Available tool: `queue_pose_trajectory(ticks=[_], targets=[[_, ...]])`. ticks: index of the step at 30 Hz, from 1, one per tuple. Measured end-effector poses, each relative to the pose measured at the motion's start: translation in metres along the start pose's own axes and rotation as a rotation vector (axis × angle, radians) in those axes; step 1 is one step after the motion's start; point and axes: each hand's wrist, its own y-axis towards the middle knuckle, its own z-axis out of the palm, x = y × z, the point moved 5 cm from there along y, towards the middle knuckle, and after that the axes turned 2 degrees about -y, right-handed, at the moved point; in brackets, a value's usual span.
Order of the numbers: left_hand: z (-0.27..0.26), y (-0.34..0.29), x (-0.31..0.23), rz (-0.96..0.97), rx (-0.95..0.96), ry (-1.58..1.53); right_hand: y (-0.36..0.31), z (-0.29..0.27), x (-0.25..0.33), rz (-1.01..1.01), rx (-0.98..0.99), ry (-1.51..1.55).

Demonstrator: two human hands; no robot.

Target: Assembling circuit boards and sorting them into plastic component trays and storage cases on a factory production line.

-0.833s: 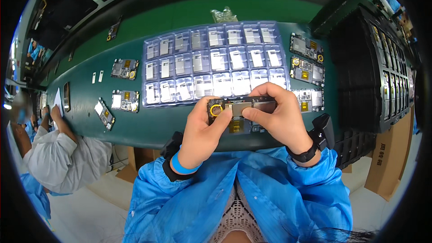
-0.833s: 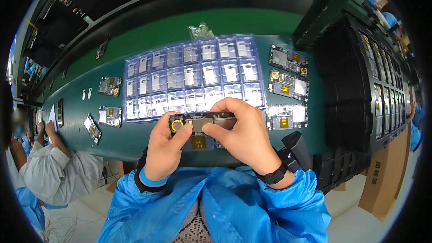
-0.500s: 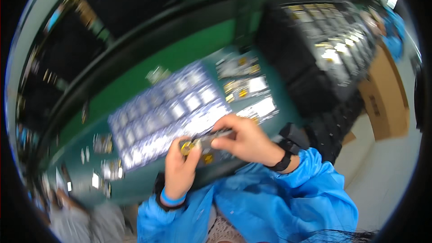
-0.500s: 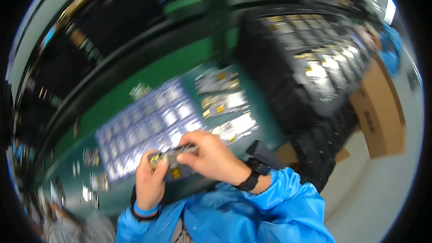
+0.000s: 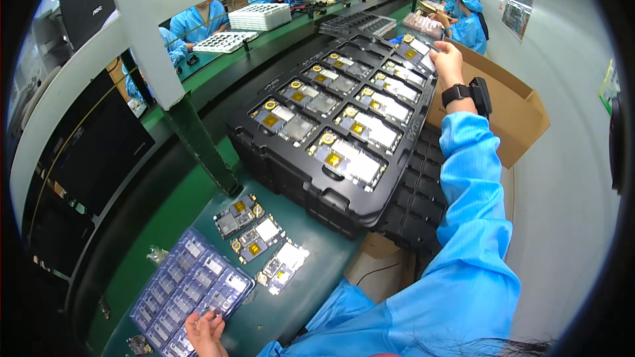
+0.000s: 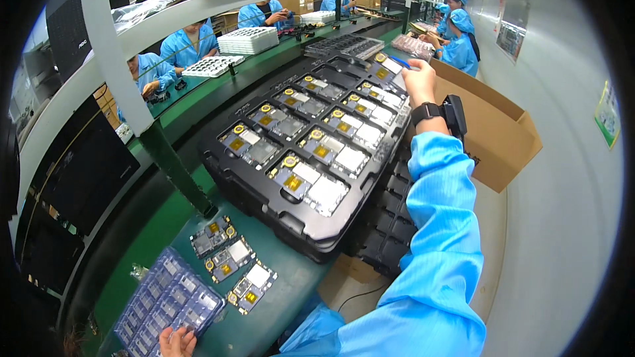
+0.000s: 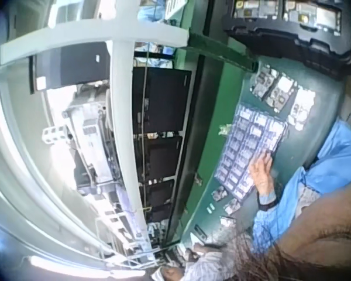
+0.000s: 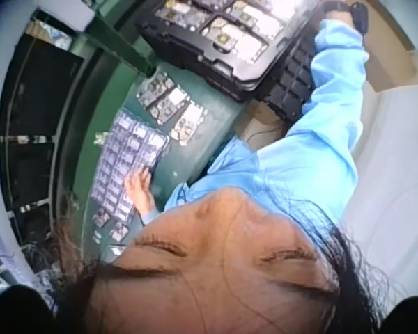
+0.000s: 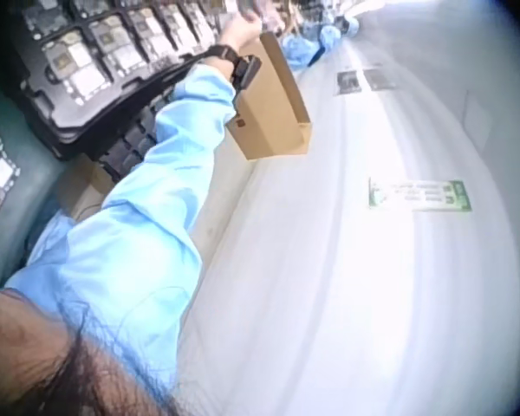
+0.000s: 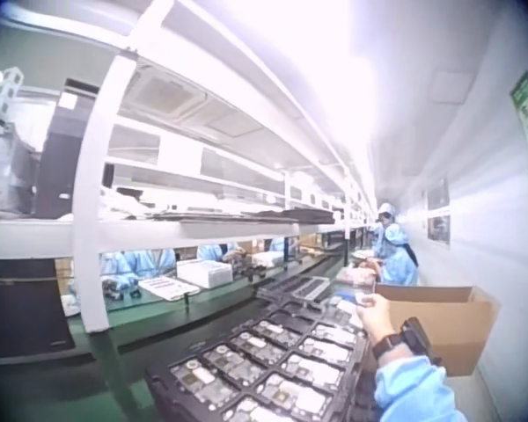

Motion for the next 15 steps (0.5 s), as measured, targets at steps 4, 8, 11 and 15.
queue_pose_trajectory(ticks=[4, 8, 11, 15], targets=[[-0.01, 0.0, 0.005, -0.06, -0.12, 0.046, 0.039, 0.033, -0.044, 0.021, -0.056, -0.228], [-0.016, 0.006, 0.01, -0.096, -0.162, 0.041, 0.079, 0.066, -0.111, 0.084, 0.097, -0.132], [-0.017, 0.007, 0.013, -0.139, -0.238, 0.041, 0.087, 0.08, -0.129, 0.105, 0.193, 0.019], [-0.02, 0.008, 0.016, -0.153, -0.257, 0.041, 0.087, 0.08, -0.13, 0.009, 0.359, -0.252]])
